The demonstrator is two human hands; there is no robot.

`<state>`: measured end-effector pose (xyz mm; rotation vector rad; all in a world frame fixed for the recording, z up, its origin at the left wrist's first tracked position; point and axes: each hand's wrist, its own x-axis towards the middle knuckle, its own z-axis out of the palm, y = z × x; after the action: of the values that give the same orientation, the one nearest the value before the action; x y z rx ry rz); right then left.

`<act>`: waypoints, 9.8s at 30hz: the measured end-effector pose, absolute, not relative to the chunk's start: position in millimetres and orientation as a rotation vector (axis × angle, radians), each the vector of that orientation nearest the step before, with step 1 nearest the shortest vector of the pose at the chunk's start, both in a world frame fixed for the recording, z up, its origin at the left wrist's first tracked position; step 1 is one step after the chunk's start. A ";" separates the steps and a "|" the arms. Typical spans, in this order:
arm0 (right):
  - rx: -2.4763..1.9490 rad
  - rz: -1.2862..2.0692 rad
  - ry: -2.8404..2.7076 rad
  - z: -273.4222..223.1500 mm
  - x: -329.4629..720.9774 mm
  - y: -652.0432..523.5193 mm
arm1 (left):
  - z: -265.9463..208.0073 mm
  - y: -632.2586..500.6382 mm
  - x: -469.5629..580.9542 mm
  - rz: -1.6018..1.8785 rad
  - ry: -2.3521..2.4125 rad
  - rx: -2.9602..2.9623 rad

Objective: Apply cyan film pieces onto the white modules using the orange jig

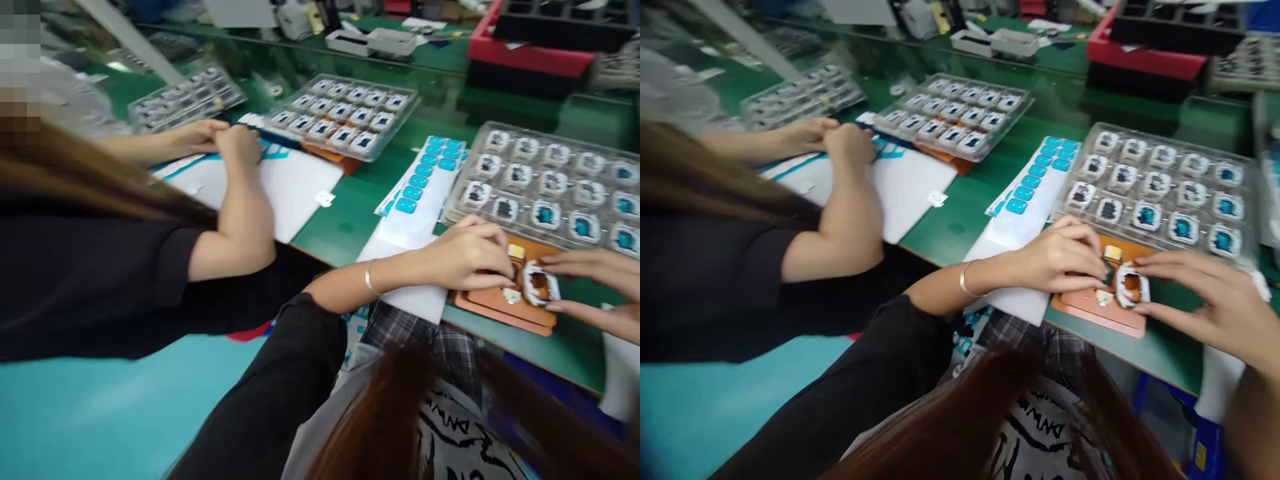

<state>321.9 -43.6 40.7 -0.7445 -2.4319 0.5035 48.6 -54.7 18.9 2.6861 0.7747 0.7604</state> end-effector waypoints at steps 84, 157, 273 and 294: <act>-0.705 0.285 -2.295 19.5 283.3 -57.3 | 3.8 -58.0 55.2 1.169 0.808 2.416; -1.001 0.441 -2.104 17.8 280.6 17.8 | 9.5 15.6 -59.2 0.049 2.075 1.594; -0.776 0.274 -2.531 38.6 283.2 -59.9 | 6.3 -47.9 46.7 0.967 0.886 2.548; -0.495 2.155 -1.247 37.4 266.5 -75.2 | 8.2 -56.8 57.4 1.601 0.573 2.515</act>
<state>266.5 -75.2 37.4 -0.4954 -1.2473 2.1547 57.4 -56.8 8.2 2.5150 0.5728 1.6008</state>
